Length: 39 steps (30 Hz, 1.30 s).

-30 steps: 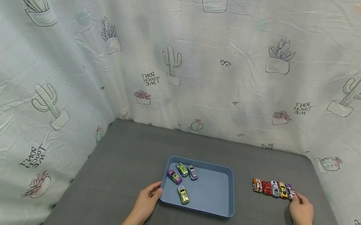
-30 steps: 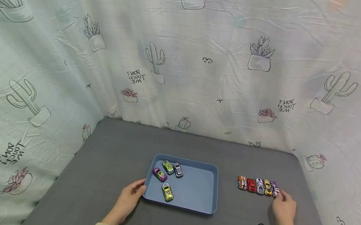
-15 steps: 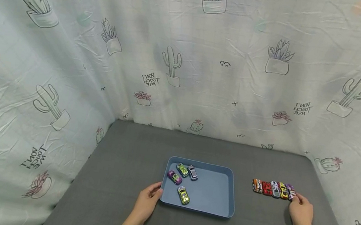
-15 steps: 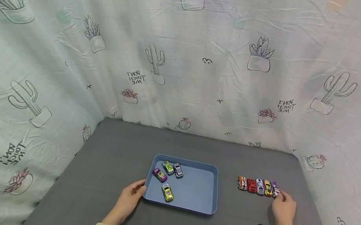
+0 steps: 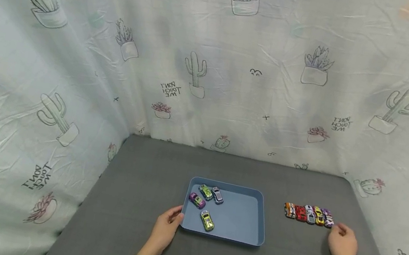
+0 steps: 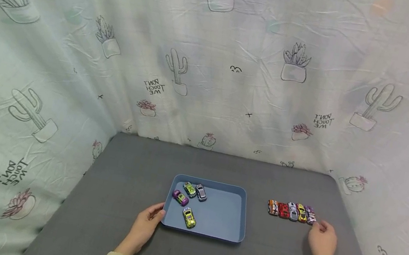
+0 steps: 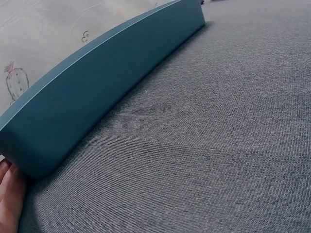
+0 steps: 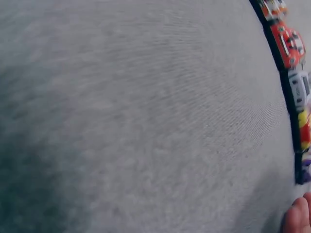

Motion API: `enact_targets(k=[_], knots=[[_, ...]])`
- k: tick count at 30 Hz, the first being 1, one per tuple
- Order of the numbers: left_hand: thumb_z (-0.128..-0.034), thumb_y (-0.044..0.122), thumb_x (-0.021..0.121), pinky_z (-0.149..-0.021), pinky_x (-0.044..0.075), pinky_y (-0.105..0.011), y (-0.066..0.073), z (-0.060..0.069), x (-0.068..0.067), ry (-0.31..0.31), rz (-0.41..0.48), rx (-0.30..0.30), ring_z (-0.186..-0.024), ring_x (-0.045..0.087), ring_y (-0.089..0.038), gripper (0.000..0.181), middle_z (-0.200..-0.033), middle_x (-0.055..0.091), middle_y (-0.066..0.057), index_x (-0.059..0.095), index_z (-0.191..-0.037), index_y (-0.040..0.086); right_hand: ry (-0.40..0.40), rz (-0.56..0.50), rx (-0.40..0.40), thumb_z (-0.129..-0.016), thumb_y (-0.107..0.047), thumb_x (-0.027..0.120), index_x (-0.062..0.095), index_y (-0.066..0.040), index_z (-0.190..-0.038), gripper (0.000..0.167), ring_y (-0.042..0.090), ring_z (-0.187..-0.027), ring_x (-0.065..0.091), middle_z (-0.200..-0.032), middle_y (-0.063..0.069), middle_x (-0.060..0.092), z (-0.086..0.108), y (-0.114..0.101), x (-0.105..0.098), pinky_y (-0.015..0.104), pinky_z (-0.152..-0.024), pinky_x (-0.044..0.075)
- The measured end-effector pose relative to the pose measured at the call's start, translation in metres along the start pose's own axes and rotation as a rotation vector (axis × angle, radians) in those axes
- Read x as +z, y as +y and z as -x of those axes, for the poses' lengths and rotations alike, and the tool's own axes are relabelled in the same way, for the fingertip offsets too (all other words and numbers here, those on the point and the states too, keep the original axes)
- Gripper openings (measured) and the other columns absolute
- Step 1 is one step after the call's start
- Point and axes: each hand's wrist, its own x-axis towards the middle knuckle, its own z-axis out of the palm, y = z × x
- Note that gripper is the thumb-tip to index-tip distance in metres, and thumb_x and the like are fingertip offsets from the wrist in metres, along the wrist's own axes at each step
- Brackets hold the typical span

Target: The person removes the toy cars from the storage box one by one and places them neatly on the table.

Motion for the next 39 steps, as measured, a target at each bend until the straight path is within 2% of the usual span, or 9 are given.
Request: enact_targets(k=[4,10,17,20,28,34,39], knots=[[-0.0986,0.028,0.058,-0.093,0.049,-0.041,-0.001,0.0,-0.002,0.012,-0.003,0.016,-0.109,0.058,-0.023,0.04,-0.12,0.063,-0.01,0.057,-0.132,0.006,0.032,0.058,-0.123,-0.101,-0.023,0.037,0.037,0.015,-0.137,0.053,0.042,-0.109,0.049,-0.123,0.033,0.047,0.003,-0.011,0.005,0.044,-0.079,0.043],[-0.0981,0.029,0.059,-0.094,0.049,-0.041,-0.002,-0.001,-0.003,0.017,0.001,0.018,-0.109,0.058,-0.024,0.042,-0.121,0.063,-0.011,0.057,-0.132,0.006,0.07,0.067,-0.296,-0.1,-0.025,0.048,0.046,0.012,-0.132,0.048,0.032,-0.098,0.052,-0.115,0.027,0.053,0.017,-0.038,0.022,0.03,-0.069,0.04],[-0.0976,0.031,0.059,-0.094,0.049,-0.041,-0.001,0.0,-0.003,0.018,0.006,0.014,-0.11,0.058,-0.024,0.042,-0.121,0.063,-0.01,0.058,-0.132,0.008,0.022,-0.008,-0.501,-0.097,-0.024,0.059,0.053,0.008,-0.127,0.044,0.028,-0.091,0.057,-0.109,0.021,0.061,0.039,-0.074,0.053,0.013,-0.068,0.041],[-0.0976,0.031,0.059,-0.096,0.048,-0.042,-0.001,-0.001,-0.003,0.014,0.018,-0.001,-0.112,0.058,-0.023,0.041,-0.122,0.062,-0.009,0.057,-0.133,0.01,-0.022,-0.027,-0.561,-0.096,-0.025,0.061,0.054,0.005,-0.127,0.043,0.025,-0.09,0.057,-0.109,0.018,0.061,0.052,-0.087,0.068,0.013,-0.07,0.043],[-0.0988,0.028,0.058,-0.094,0.049,-0.041,0.0,-0.001,0.0,0.004,0.017,0.007,-0.11,0.058,-0.024,0.04,-0.121,0.062,-0.01,0.057,-0.133,0.007,-0.169,-0.047,-0.635,-0.095,-0.032,0.064,0.053,-0.002,-0.13,0.047,0.023,-0.095,0.059,-0.114,0.014,0.059,0.086,-0.112,0.109,0.042,-0.077,0.051],[-0.0989,0.026,0.058,-0.095,0.048,-0.042,0.001,0.0,0.0,0.004,0.019,0.001,-0.111,0.058,-0.023,0.038,-0.121,0.063,-0.009,0.058,-0.132,0.008,-0.259,-0.049,-0.631,-0.09,-0.039,0.069,0.058,-0.008,-0.127,0.05,0.017,-0.093,0.057,-0.112,0.011,0.061,0.108,-0.12,0.135,0.041,-0.078,0.051],[-0.0994,0.024,0.057,-0.095,0.048,-0.042,0.0,-0.001,0.001,0.003,0.019,-0.001,-0.111,0.058,-0.024,0.037,-0.121,0.062,-0.011,0.057,-0.132,0.006,-0.333,-0.039,-0.583,-0.089,-0.042,0.069,0.058,-0.006,-0.128,0.054,0.015,-0.092,0.056,-0.112,0.01,0.061,0.124,-0.127,0.153,0.04,-0.08,0.051]])
